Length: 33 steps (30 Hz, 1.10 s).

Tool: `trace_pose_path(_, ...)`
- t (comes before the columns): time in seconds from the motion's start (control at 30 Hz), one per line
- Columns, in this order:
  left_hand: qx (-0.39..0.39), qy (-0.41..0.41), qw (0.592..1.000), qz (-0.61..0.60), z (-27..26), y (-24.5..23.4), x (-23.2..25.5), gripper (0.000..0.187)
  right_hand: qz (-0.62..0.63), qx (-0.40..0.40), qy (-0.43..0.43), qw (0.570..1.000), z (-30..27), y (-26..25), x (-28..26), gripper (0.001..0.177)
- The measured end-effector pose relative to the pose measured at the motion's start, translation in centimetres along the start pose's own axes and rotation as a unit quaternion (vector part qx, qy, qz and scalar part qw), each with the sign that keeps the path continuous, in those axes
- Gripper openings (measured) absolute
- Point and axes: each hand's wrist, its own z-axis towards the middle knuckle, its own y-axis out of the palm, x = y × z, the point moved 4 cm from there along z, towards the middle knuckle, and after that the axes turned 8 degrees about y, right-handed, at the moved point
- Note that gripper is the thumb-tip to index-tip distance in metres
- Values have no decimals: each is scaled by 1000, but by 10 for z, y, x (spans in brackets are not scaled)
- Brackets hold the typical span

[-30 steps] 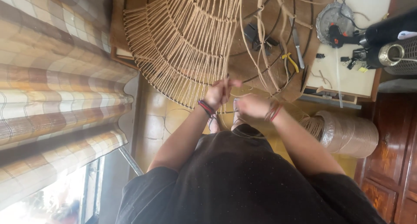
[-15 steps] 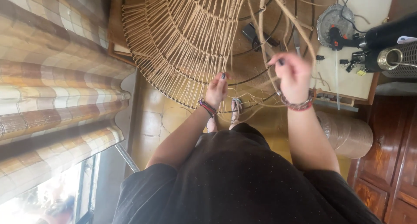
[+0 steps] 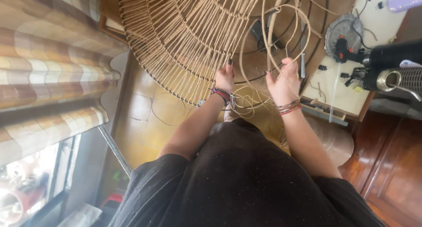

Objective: Weaving wicker strands onto a frame to create furniture.

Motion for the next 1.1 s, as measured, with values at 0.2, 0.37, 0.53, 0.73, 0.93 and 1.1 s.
trace_pose_path(0.2, 56, -42, 997, -17, 0, 11, -19, 63, 61, 209, -144, 965, -4, -45, -45, 86)
trace_pose_path(0.37, 75, -59, 994, -48, 12, 27, -47, 59, 138, -10, -323, 936, -20, 24, -49, 26)
trace_pose_path(0.53, 136, -91, 979, -118, -7, 21, -1, 55, 199, -186, -358, 893, 2, 99, -44, 24)
trace_pose_path(0.73, 146, -9, 979, -139, -15, 30, 17, 52, 40, -30, -484, 874, 29, 76, -33, 18)
trace_pose_path(0.93, 183, -36, 963, -197, -9, 50, 19, 63, -111, 14, -378, 919, 54, 45, -37, 31)
trace_pose_path(1.1, 132, -41, 823, -550, 24, 80, 21, 42, -151, 12, -423, 894, 74, 89, -42, 11)
